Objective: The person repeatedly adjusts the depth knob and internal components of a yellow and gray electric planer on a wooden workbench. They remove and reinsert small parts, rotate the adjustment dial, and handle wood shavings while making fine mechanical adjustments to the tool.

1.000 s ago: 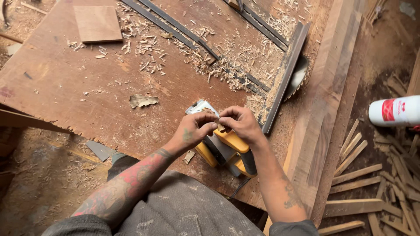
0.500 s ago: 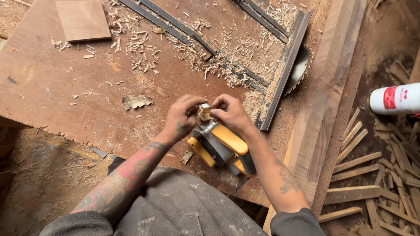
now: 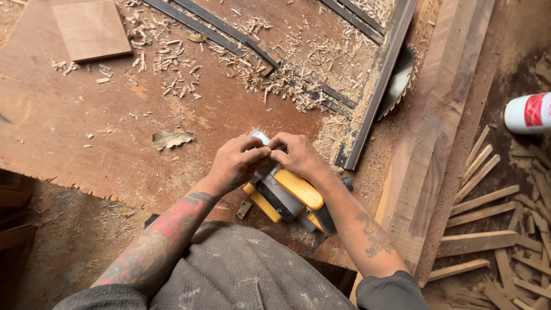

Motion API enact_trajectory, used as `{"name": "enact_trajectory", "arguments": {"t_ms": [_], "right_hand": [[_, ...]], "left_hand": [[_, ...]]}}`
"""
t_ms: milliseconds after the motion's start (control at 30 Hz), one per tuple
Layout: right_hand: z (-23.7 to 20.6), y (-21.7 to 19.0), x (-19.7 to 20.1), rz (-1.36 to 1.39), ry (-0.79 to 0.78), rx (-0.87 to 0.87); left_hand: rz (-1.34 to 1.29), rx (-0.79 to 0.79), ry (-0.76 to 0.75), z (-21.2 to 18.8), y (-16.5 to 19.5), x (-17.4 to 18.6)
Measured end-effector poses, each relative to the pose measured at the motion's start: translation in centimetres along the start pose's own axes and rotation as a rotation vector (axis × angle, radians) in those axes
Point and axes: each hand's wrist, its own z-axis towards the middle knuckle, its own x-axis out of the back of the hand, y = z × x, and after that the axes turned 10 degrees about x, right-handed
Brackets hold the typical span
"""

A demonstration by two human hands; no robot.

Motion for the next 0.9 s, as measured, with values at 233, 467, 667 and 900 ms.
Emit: {"name": "enact_trajectory", "arguments": {"t_ms": [233, 467, 667, 900], "right_hand": [[-0.4, 0.6, -0.5, 0.216, 0.066, -0.054], [-0.2, 1.1, -0.7, 0.152, 0.068, 0.042], [0.1, 1.9, 0.0, 0.427, 0.158, -0.063], [0.3, 0.5, -0.6, 0.237, 0.055, 0.019]], "left_hand": [[-0.212, 0.208, -0.052, 0.0, 0.1, -0.3], [-0.212, 0.236, -0.075, 0.3, 0.2, -0.1], [-0.254, 0.231, -0.112, 0.0, 0.3, 1.2], [-0.228, 0.186, -0.057, -0.3, 0.5, 0.7]]}}
